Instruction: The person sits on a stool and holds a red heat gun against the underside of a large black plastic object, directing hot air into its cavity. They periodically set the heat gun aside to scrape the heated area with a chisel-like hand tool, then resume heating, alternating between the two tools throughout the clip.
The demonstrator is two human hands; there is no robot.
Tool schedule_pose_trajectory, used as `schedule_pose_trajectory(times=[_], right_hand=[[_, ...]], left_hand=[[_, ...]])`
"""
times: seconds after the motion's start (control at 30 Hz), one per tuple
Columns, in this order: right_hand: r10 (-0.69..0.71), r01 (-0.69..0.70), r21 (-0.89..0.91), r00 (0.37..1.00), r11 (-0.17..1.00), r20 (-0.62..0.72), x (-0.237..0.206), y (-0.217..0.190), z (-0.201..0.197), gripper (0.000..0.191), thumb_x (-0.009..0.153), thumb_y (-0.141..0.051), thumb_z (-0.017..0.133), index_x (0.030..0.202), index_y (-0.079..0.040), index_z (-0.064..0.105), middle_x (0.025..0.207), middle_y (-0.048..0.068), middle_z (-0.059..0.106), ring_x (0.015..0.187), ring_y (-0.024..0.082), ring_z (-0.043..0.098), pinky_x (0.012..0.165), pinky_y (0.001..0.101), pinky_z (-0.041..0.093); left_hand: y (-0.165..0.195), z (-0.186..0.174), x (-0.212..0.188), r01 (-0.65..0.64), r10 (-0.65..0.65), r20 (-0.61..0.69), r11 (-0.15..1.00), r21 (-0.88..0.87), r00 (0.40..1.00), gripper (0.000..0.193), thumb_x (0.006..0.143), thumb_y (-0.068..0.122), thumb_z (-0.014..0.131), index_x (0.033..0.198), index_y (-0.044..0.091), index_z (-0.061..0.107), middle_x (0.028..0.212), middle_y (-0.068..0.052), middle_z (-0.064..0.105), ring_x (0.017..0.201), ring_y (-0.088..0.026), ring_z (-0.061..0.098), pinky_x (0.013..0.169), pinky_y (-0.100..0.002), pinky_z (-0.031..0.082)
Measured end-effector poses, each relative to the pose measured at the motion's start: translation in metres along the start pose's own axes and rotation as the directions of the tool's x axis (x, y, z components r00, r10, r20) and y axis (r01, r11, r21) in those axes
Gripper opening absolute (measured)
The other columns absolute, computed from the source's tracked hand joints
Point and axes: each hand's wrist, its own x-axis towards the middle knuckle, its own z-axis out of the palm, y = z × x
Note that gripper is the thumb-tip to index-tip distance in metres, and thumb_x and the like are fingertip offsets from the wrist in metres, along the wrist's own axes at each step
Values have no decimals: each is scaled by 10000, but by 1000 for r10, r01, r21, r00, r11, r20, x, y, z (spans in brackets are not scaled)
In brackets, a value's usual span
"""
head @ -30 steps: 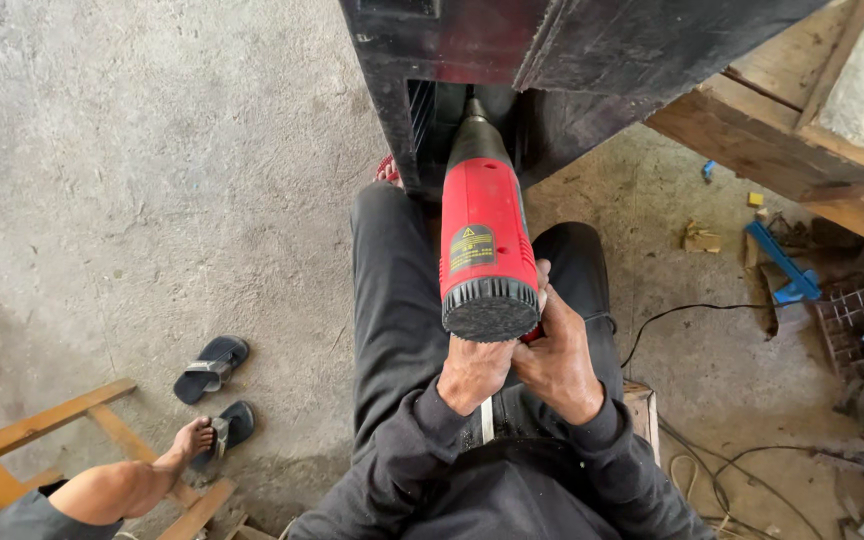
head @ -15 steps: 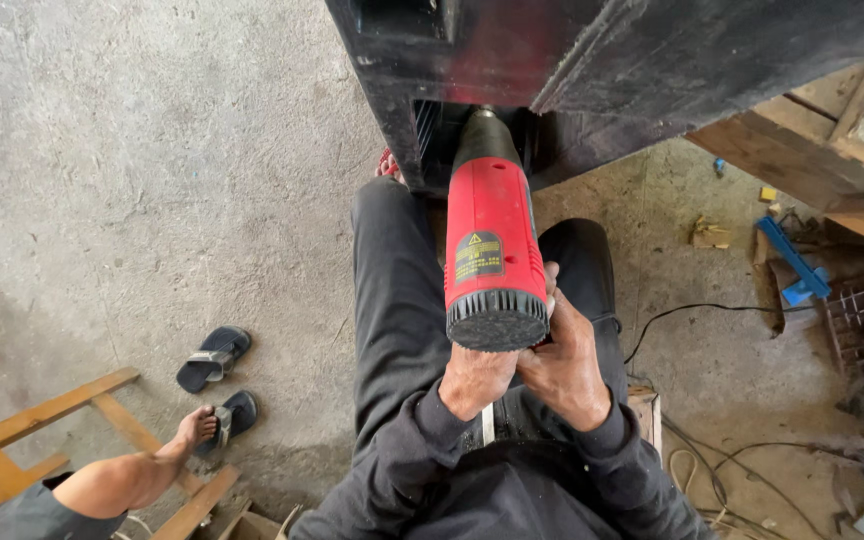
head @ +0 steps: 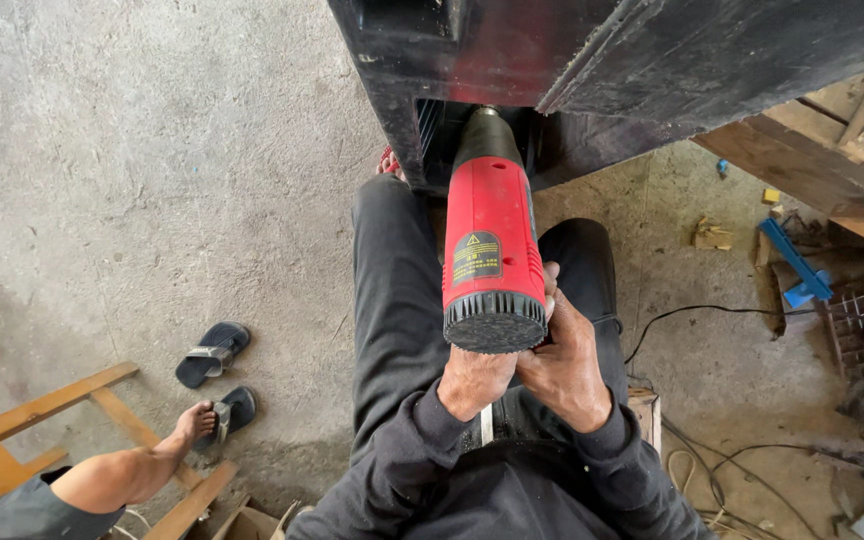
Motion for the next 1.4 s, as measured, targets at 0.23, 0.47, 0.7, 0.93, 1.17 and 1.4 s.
schedule_pose_trajectory(times=[0.23, 0.47, 0.7, 0.93, 1.17, 1.4], right_hand=[[29, -29, 40, 1000, 999, 12, -2, 1, 1, 532, 855, -94, 804, 1325, 4, 575, 1010, 47, 709, 861, 67, 651, 723, 243, 575], [-11, 9, 58, 999, 998, 34, -1, 0, 2, 555, 859, -105, 799, 1336, 11, 541, 1081, 62, 700, 938, 93, 701, 776, 259, 626], [11, -11, 25, 1000, 1000, 22, 0, -4, 2, 586, 856, -103, 799, 1371, 5, 541, 1079, 69, 703, 915, 94, 685, 758, 258, 613], [-44, 44, -11, 999, 999, 14, 1, -19, 2, 582, 865, -69, 791, 1391, -1, 552, 1121, 75, 707, 965, 104, 663, 816, 270, 588], [-62, 61, -28, 998, 998, -9, 4, -26, -1, 578, 838, -69, 808, 1362, -9, 574, 1103, 63, 696, 928, 85, 642, 777, 260, 580], [-72, 72, 19, 997, 997, -5, 13, -25, 5, 600, 858, -57, 766, 1409, 6, 535, 1150, 72, 699, 998, 104, 663, 842, 276, 583]], left_hand=[[-1, -2, -1, -26, 25, 21, 996, 85, 999, 362, 1070, 187, 612, 1396, 29, 617, 1396, -132, 663, 1302, -222, 633, 1113, -362, 534], [0, -3, -1, 3, -3, -2, 1000, 20, 1000, 358, 1051, 197, 632, 1368, 31, 618, 1381, -129, 663, 1283, -225, 641, 1093, -369, 553], [1, -2, 0, -19, 19, 10, 999, -33, 1000, 362, 1063, 190, 644, 1374, 7, 618, 1397, -149, 656, 1311, -240, 629, 1128, -380, 537], [6, -3, -3, 17, -17, 8, 998, -63, 1000, 372, 1053, 179, 636, 1381, 11, 586, 1390, -139, 645, 1297, -236, 623, 1113, -372, 532], [12, 0, -3, 11, -4, 51, 991, -136, 999, 290, 1090, 149, 626, 1333, -7, 603, 1356, -135, 636, 1324, -243, 601, 1158, -378, 504], [12, -6, 9, 17, -13, 29, 990, -142, 999, 358, 1059, 153, 621, 1382, 8, 569, 1405, -138, 622, 1317, -232, 597, 1139, -370, 502]])
